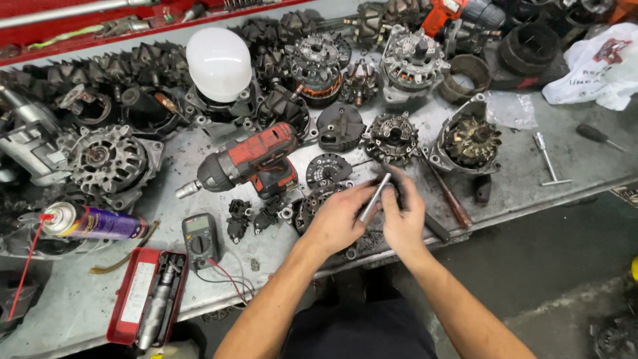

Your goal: The person uses a hammer to tap a cylindrical metal part into a circular mechanical component on a workbench. They then use a T-handle wrench to tighten bolts on the component, rotating it to access different sides. The workbench is cluttered with various disassembled car parts and tools.

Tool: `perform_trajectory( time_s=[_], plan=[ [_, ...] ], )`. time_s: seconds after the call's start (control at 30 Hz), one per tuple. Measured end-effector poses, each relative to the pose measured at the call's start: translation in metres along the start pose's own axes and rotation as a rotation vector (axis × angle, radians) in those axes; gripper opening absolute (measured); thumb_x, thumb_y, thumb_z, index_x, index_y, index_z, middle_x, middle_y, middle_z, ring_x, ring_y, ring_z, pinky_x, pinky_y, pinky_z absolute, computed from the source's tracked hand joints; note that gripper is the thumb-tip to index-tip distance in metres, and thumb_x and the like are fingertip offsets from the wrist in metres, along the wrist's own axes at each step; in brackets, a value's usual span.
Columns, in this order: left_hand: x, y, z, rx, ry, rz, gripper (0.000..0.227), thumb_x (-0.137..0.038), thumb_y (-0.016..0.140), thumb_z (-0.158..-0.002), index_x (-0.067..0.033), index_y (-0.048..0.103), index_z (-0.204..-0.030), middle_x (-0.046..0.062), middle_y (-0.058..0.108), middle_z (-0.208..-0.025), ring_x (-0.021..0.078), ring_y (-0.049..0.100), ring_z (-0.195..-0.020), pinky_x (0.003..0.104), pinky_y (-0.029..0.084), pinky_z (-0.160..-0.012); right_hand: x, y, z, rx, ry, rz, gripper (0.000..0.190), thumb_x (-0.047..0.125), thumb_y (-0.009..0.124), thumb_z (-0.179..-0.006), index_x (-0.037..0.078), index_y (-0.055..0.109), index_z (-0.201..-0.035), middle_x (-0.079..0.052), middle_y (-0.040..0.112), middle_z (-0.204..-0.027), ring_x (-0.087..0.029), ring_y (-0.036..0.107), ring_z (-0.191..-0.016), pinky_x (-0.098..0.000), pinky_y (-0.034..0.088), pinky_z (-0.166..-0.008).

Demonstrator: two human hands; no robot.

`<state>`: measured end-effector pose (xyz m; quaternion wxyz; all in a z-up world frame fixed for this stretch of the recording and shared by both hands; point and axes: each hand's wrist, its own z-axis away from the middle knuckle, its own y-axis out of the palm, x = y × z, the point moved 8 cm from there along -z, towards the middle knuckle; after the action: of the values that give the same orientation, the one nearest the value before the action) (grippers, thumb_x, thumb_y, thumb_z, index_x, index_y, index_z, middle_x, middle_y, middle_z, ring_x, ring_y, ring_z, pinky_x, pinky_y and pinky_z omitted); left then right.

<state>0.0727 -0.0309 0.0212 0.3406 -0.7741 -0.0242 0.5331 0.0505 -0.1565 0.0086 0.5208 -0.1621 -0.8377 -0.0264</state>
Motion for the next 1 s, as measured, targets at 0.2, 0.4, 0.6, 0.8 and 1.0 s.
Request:
perform_trajectory(
  time_s=[0.2,0.4,0.6,0.8,1.0],
  plan=[
    [0.014,0.006,-0.012,-0.119,-0.020,-0.012,0.013,-0.022,0.081,-0.077,-0.0234,0.078,-0.090,-0.001,0.079,-0.084,0.0246,0.076,-0.090,0.039,0.062,-0.077,0.019,0.005,-0.010,0.162,-0.001,-0.110,0.041,0.015,0.047,-0.109,-0.006,0.054,-0.143,-0.024,0.059,-0.140,-0.033,0.056,-0.131,-0.0519,0.042,-0.111],
    [0.057,0.026,-0.028,-0.032,-0.132,0.096,0.007,-0.030,0.084,-0.075,-0.0290,0.077,-0.077,-0.009,0.074,-0.068,0.0161,0.076,-0.082,0.033,0.060,-0.070,0.004,0.002,-0.006,0.180,-0.215,0.005,0.035,0.009,0.066,-0.095,-0.005,0.068,-0.127,-0.029,0.063,-0.135,-0.045,0.061,-0.129,-0.0520,0.044,-0.109],
    [0.017,0.000,-0.025,0.077,0.018,0.190,0.013,0.001,0.068,-0.085,-0.0078,0.075,-0.090,0.013,0.077,-0.082,0.0350,0.076,-0.088,0.043,0.058,-0.078,0.000,0.001,-0.009,0.115,-0.152,-0.035,0.036,0.020,0.049,-0.108,-0.001,0.069,-0.129,-0.024,0.066,-0.133,-0.036,0.061,-0.128,-0.0488,0.045,-0.108],
    [0.042,0.003,-0.033,-0.131,-0.007,0.168,0.030,-0.019,0.092,-0.066,-0.0108,0.069,-0.083,0.006,0.075,-0.078,0.0271,0.076,-0.084,0.038,0.059,-0.076,0.015,0.009,-0.009,0.176,-0.254,-0.012,0.037,0.016,0.064,-0.098,-0.001,0.066,-0.131,-0.028,0.060,-0.140,-0.043,0.060,-0.129,-0.0520,0.046,-0.107],
    [0.022,0.004,-0.016,0.154,0.014,0.276,0.005,-0.008,0.071,-0.089,-0.0064,0.068,-0.093,0.016,0.076,-0.086,0.0392,0.073,-0.092,0.048,0.056,-0.082,-0.003,0.000,-0.005,0.128,-0.273,0.051,0.030,0.011,0.068,-0.096,0.003,0.072,-0.126,-0.026,0.062,-0.139,-0.040,0.066,-0.121,-0.0489,0.052,-0.103]
  ],
)
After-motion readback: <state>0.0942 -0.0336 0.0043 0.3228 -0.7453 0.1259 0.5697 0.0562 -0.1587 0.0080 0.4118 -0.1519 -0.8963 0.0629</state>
